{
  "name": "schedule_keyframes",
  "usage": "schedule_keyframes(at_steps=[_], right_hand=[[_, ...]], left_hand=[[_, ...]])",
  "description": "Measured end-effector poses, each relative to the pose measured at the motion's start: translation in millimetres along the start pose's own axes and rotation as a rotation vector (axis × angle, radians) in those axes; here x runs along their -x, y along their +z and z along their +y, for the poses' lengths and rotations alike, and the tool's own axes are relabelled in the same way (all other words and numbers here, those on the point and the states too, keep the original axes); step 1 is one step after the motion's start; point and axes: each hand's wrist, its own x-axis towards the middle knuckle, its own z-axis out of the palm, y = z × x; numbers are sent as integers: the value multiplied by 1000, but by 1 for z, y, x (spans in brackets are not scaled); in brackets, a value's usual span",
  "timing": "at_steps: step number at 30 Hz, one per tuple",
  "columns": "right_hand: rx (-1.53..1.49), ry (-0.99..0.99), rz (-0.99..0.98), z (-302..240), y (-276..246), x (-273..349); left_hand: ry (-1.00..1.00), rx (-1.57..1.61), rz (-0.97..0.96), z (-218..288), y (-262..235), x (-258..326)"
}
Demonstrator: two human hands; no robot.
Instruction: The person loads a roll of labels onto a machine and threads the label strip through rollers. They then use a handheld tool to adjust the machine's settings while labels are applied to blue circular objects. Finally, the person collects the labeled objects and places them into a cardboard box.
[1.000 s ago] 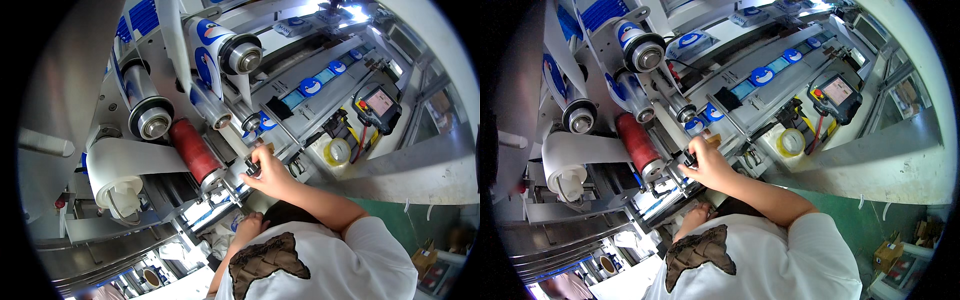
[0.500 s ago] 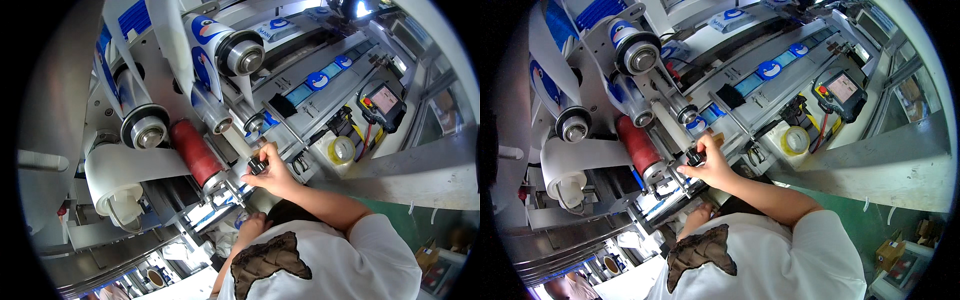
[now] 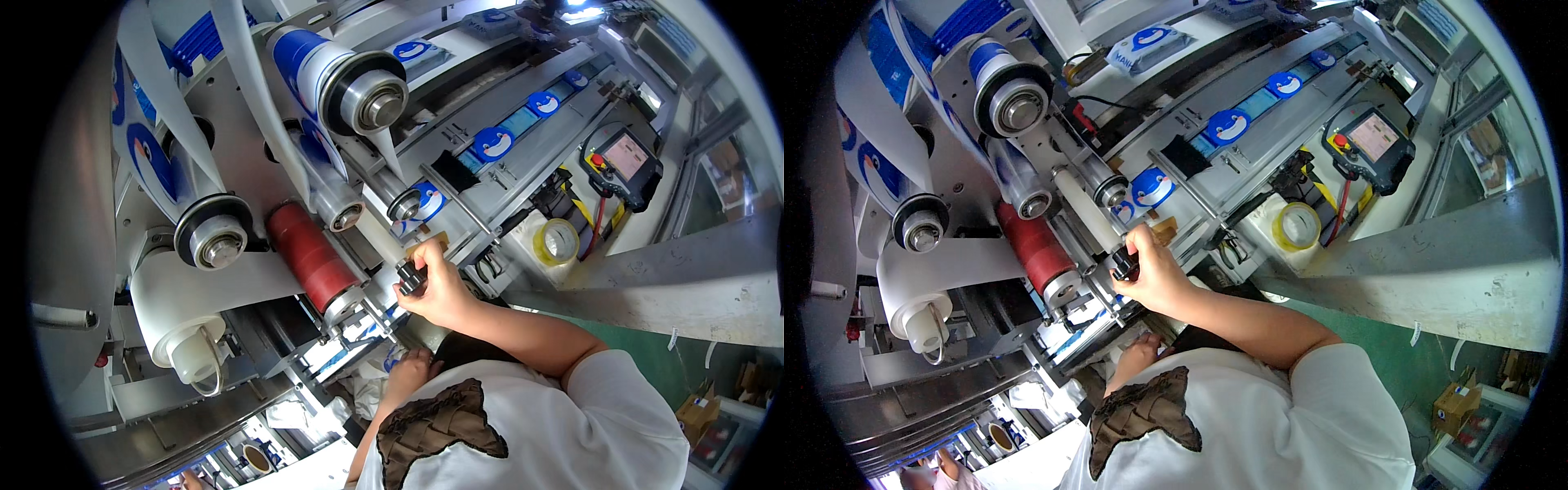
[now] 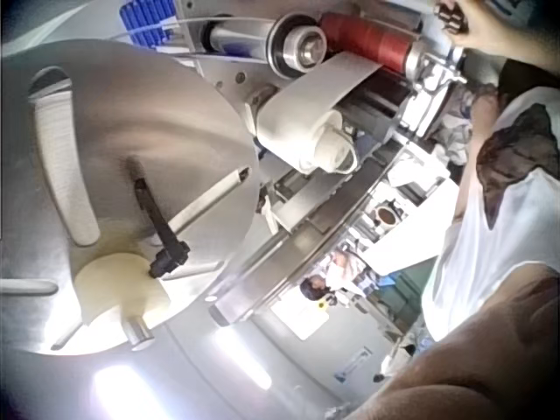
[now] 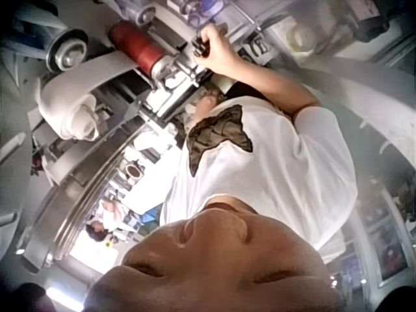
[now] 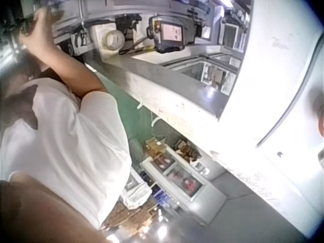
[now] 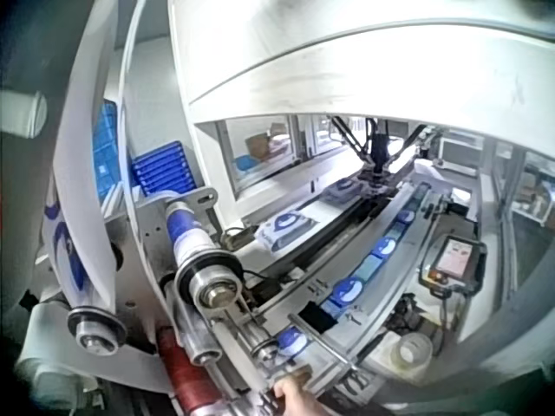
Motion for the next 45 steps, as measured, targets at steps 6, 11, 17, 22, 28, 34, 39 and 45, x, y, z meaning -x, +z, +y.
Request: schedule_keyframes(at_steps=[6,11,17,22,28,34,39,45], right_hand=[[-41,5,-46,3,-1,2],[-779,250,-113,-3,0,3],[-838,331,-115,-8,3,-1],[-760,240,-37,0,11,-1],[-583,177,-13,16,16,0],[-691,199,-48,8,12,-1],[-711,218,-64,3,9,-1],[-743,215,-83,0,7,-1]], left_hand=[[-17,-25,-32,5,-7,1],[-17,5,-39,6,-8,1],[4,-4,-22,5,-8,1],[-33,-11,-47,4,-5,0],[-22,-31,-47,-1,1,1],[-23,-2,-42,3,-5,1],[-15,10,-26,3,-4,2],[-40,-21,-83,4,-5,1]])
